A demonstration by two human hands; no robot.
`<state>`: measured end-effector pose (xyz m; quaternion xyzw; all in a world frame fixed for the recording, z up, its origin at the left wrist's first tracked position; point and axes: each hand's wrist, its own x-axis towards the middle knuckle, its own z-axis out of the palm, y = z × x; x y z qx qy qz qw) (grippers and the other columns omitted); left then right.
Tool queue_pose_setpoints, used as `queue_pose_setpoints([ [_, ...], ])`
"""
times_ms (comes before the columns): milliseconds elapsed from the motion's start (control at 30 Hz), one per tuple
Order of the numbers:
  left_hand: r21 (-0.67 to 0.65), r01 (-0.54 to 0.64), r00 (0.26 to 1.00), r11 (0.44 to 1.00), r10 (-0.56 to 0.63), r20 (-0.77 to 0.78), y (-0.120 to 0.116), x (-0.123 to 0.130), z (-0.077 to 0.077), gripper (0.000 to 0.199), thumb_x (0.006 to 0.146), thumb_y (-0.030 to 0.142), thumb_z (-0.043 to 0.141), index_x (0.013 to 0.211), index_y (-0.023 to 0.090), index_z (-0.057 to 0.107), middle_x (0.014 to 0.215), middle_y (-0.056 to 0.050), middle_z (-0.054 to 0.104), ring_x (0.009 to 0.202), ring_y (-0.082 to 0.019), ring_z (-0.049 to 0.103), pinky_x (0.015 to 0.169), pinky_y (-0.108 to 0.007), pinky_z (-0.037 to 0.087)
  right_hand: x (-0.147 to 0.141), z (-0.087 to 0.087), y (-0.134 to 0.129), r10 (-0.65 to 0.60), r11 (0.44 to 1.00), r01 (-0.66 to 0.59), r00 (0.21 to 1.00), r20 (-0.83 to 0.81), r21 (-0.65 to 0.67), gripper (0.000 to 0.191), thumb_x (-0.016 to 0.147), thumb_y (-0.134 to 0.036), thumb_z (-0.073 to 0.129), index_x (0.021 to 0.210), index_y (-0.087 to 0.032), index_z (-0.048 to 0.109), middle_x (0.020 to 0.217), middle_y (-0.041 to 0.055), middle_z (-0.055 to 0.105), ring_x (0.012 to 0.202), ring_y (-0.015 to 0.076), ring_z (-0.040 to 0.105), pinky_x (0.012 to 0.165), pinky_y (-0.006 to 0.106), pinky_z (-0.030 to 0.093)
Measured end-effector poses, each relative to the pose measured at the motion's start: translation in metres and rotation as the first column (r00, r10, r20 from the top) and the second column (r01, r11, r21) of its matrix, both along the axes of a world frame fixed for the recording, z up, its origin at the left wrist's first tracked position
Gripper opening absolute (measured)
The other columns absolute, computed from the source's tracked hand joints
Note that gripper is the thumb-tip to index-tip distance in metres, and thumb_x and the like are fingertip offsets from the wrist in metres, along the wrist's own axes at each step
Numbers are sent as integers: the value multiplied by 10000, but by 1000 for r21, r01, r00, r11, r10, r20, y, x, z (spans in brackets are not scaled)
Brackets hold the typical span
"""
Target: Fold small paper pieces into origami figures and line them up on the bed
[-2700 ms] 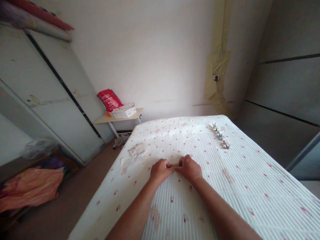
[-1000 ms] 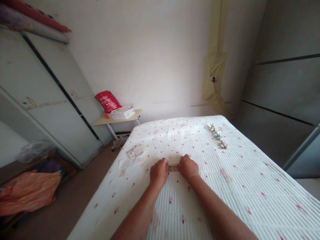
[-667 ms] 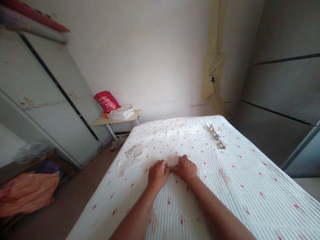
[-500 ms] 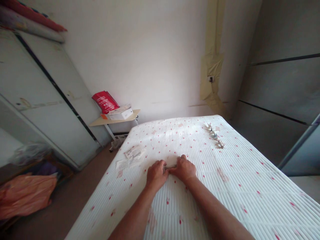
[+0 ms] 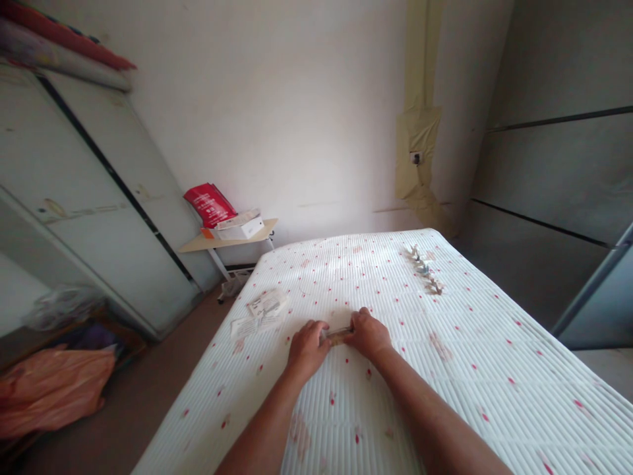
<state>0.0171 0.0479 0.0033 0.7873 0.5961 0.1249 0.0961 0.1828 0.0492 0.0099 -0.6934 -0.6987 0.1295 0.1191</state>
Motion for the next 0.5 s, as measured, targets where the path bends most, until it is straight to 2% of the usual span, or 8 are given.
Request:
queue_pose_setpoints([
  [167,8,19,1000,1000,-19,17,0,-3,-1,290,766,169,508,1044,239,552,1021,-22,573,962,-156,520,814,-251,363,6,-3,3,36,999,-36,998,-52,13,123,705,-219,570,817,-172,593,889,43,550,736,144,574,603,227,361],
  [333,18,5,1000,1000,-6,27,-2,-3,-2,303,767,147,486,1045,239,565,1043,-24,574,997,-158,506,845,-260,358,7,-6,2,41,999,-39,996,-74,24,138,721,-263,565,816,-168,595,887,43,550,721,142,564,611,229,359],
  [500,19,-7,994,1000,5,111,-9,-1,4,257,783,179,474,994,241,607,1006,-19,587,991,-160,510,858,-263,353,8,-8,1,39,999,-37,997,-66,26,181,728,-259,570,889,-175,578,932,46,548,759,149,576,632,231,363],
])
